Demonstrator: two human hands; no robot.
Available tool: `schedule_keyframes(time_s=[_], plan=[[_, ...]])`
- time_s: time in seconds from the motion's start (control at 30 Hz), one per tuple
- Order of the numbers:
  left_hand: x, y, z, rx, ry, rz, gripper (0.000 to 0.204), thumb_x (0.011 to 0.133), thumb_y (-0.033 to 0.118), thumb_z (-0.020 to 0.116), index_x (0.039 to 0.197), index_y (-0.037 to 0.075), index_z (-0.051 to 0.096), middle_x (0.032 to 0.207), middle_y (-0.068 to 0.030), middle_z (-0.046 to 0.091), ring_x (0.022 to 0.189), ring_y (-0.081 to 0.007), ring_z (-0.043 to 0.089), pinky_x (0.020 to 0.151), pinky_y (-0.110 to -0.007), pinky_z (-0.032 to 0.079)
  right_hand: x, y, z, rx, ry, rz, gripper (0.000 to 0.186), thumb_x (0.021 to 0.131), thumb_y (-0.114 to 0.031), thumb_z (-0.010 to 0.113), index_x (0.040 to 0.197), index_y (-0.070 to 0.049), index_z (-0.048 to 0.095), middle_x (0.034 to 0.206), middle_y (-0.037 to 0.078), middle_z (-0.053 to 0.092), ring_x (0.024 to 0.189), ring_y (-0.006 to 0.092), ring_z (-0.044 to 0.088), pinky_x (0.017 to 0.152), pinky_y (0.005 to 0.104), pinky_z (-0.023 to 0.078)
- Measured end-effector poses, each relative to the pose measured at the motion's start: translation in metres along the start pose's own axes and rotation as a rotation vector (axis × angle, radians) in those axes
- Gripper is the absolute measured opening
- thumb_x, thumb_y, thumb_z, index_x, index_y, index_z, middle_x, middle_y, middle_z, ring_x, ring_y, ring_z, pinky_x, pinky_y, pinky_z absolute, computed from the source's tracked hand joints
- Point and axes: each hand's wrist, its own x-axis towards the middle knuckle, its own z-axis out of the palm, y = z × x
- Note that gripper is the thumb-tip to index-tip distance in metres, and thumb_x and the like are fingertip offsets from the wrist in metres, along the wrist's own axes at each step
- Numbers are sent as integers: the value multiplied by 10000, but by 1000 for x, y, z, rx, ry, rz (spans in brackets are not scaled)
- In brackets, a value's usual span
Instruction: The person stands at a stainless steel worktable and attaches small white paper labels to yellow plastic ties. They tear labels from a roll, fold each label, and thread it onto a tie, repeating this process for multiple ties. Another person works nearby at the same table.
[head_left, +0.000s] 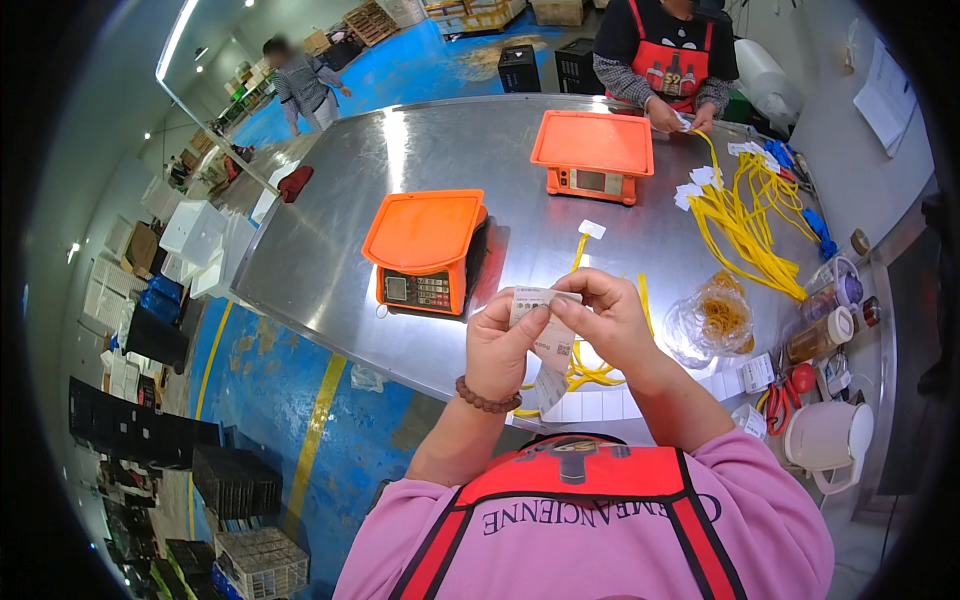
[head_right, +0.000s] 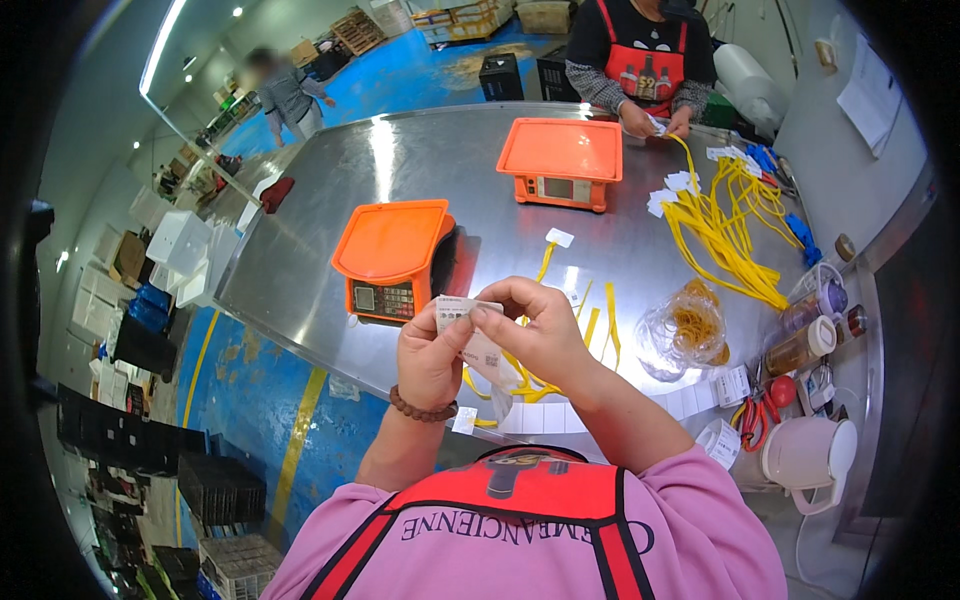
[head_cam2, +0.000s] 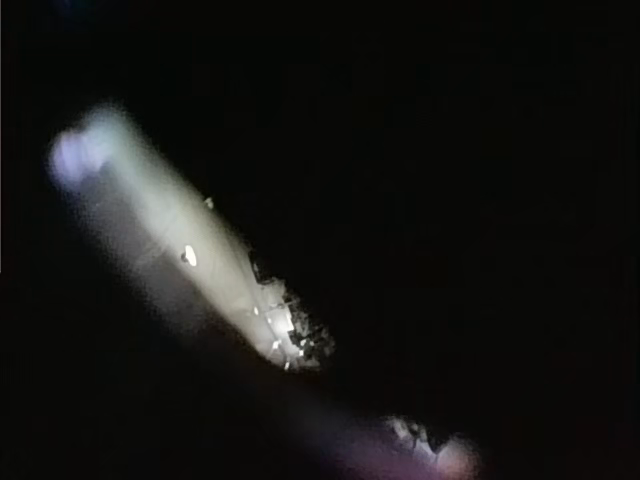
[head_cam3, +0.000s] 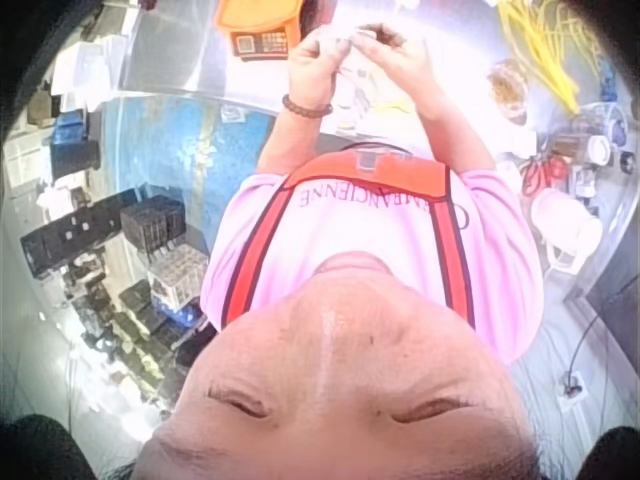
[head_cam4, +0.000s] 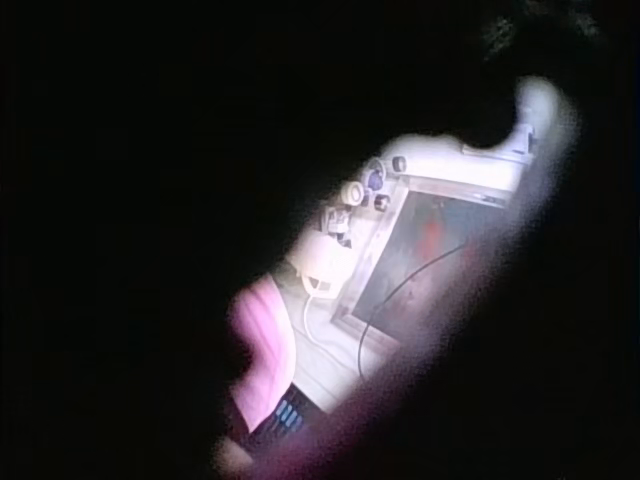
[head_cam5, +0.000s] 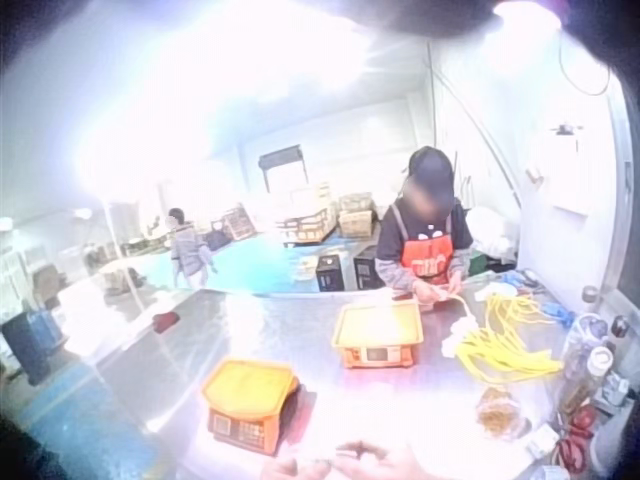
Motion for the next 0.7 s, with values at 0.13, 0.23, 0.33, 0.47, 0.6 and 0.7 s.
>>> schedule_keyframes(time_s=[0.13, 0.23, 0.33, 0.47, 0.6, 0.7], plan=[[1, -7, 5, 81, 55, 83, 123, 848, 56, 555, 960, 7, 570, 896, -51, 609, 805, -113, 581, 726, -242, 471, 2, 3, 4, -161, 128, -141, 97, 772, -68, 620, 818, 15, 599, 731, 52, 583, 654, 99, 531, 583, 240, 428], [1, -16, 13, -121, 150, 4, 131, 850, 91, 573, 955, 13, 591, 880, -25, 600, 752, -78, 566, 637, -212, 477, 5, 5, 12, -345, 227, -309, 61, 765, -48, 616, 771, 8, 593, 694, 60, 562, 623, 127, 519, 566, 254, 417], [3, -29, 8, -184, 144, -78, 146, 844, 105, 589, 959, 15, 577, 872, -33, 612, 748, -75, 572, 645, -211, 477, 5, 9, 15, -442, 305, -446, 55, 771, -39, 609, 756, 5, 581, 691, 66, 555, 622, 140, 513, 566, 256, 411], [3, -21, 13, -187, 89, -108, 158, 844, 99, 587, 972, 6, 571, 858, -30, 615, 716, -71, 575, 632, -209, 480, 2, 15, 16, -344, 357, -430, 70, 786, -47, 611, 766, 7, 571, 701, 59, 550, 631, 129, 503, 584, 244, 401], [-2, -2, 11, 6, 20, -91, 160, 843, 131, 592, 952, 14, 585, 859, -28, 618, 724, -69, 583, 610, -208, 478, 7, 15, 17, -236, 350, -360, 87, 811, -63, 598, 783, 9, 556, 709, 33, 540, 655, 97, 475, 613, 230, 393], [1, 9, -3, 375, -32, -179, 153, 837, 150, 603, 924, 24, 594, 792, -13, 612, 684, -56, 574, 580, -195, 464, 8, 18, 10, -277, 341, -346, 90, 818, -64, 590, 787, 10, 549, 711, 22, 538, 679, 85, 473, 627, 220, 390]])
